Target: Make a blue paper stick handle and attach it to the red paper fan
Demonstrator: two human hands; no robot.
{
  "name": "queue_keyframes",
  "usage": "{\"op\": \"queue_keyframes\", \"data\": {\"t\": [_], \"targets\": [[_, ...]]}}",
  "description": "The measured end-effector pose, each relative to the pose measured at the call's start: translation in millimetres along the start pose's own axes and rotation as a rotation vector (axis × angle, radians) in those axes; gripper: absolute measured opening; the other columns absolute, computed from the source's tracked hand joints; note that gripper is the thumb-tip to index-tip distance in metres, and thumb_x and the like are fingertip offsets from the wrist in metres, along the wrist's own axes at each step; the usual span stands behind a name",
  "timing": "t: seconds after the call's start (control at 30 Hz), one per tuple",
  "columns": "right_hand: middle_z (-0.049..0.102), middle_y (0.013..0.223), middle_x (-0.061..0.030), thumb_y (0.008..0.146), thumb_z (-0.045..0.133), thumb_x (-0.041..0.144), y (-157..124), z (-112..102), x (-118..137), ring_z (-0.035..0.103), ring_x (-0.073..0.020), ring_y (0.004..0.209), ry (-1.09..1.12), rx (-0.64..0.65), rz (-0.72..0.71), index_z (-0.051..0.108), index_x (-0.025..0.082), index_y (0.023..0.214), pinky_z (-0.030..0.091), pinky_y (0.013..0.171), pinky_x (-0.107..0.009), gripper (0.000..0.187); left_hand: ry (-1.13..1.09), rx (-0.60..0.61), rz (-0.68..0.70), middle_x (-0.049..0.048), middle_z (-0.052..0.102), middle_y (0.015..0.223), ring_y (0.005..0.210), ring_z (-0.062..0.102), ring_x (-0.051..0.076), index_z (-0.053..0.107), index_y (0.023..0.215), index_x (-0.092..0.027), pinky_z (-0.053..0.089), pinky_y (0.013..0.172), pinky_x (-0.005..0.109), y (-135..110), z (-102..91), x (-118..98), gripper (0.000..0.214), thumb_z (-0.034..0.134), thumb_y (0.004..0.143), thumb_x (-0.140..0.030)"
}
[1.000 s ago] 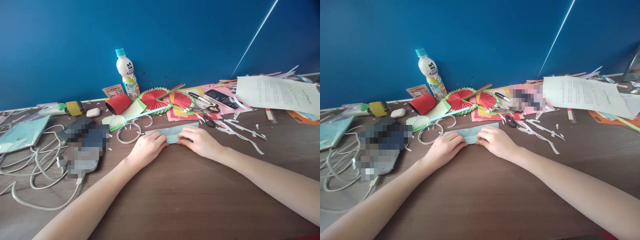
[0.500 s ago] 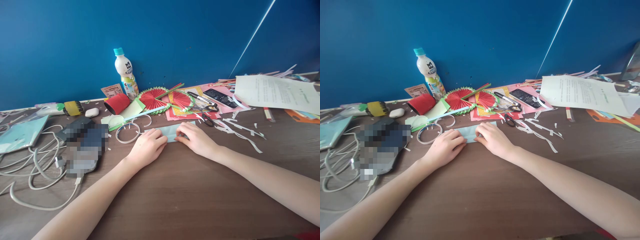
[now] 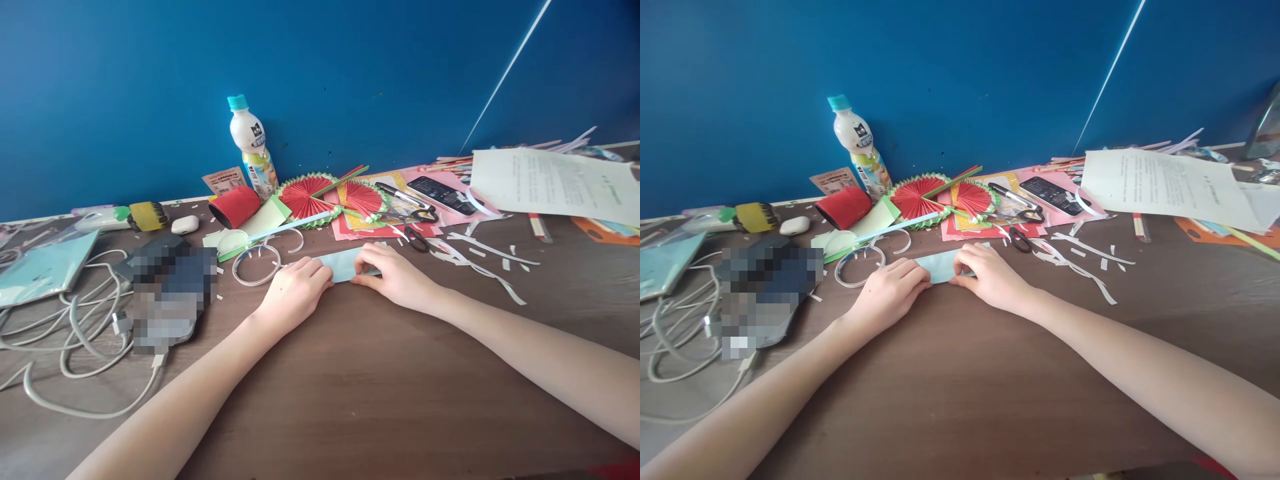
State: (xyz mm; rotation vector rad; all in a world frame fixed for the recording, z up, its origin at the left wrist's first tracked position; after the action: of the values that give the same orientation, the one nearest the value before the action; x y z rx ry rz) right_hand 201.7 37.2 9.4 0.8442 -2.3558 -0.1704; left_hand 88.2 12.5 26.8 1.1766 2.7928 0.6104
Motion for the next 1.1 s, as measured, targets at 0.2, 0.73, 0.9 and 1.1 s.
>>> {"op": "queue_keyframes", "data": {"t": [0.2,0.73,0.9,1.1], "targets": [[0.049,0.073,-0.0009,0.085,0.051,0.025,1.3,-0.8,2.0,0.044,-0.0156,0.071,-0.006,-0.001,0.041,0.043,0.020,0.069,0.035,0.066,-0.029,0.019,-0.133,0.048,-0.125,0.0008,0.058,0.072,0.068,0.053,0.014,0.054,0.076,-0.017,0.039,0.058,0.024,2.4,5.5,9.4,0.014,0.044,0.086,-0.019],[0.048,0.075,-0.0001,0.082,0.055,0.024,3.0,0.4,-5.9,0.045,-0.0158,0.075,0.041,-0.006,0.115,0.042,0.020,0.071,0.036,0.068,-0.029,0.017,-0.054,0.000,-0.033,0.0013,0.055,0.074,0.070,0.047,0.014,0.055,0.072,-0.018,0.040,0.064,0.026,1.4,3.8,7.6,0.022,0.039,0.088,-0.020],[0.049,0.074,-0.0004,0.081,0.056,0.024,3.5,0.8,-5.9,0.045,-0.0160,0.075,0.035,0.001,0.105,0.044,0.020,0.069,0.036,0.069,-0.030,0.018,-0.090,0.022,-0.021,0.0009,0.057,0.078,0.072,0.050,0.014,0.055,0.074,-0.018,0.040,0.063,0.024,-0.4,5.5,10.2,0.014,0.049,0.084,-0.026],[0.051,0.073,-0.0008,0.081,0.057,0.026,1.9,-2.4,-2.9,0.047,-0.0160,0.074,0.025,-0.036,0.049,0.046,0.019,0.068,0.037,0.069,-0.030,0.019,-0.098,0.021,-0.043,0.0013,0.060,0.077,0.073,0.053,0.015,0.056,0.077,-0.018,0.040,0.063,0.024,-1.2,6.5,13.1,0.013,0.049,0.085,-0.025]]}}
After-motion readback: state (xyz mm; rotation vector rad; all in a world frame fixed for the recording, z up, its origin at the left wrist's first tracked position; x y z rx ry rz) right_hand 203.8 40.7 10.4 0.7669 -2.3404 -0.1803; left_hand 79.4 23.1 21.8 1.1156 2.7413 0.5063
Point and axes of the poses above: each hand's wrist, its own y-axis towards the middle knuckle, its own z-axis out of the palm, x = y × z, the point moved 8 cm from there along y, towards the middle knuckle
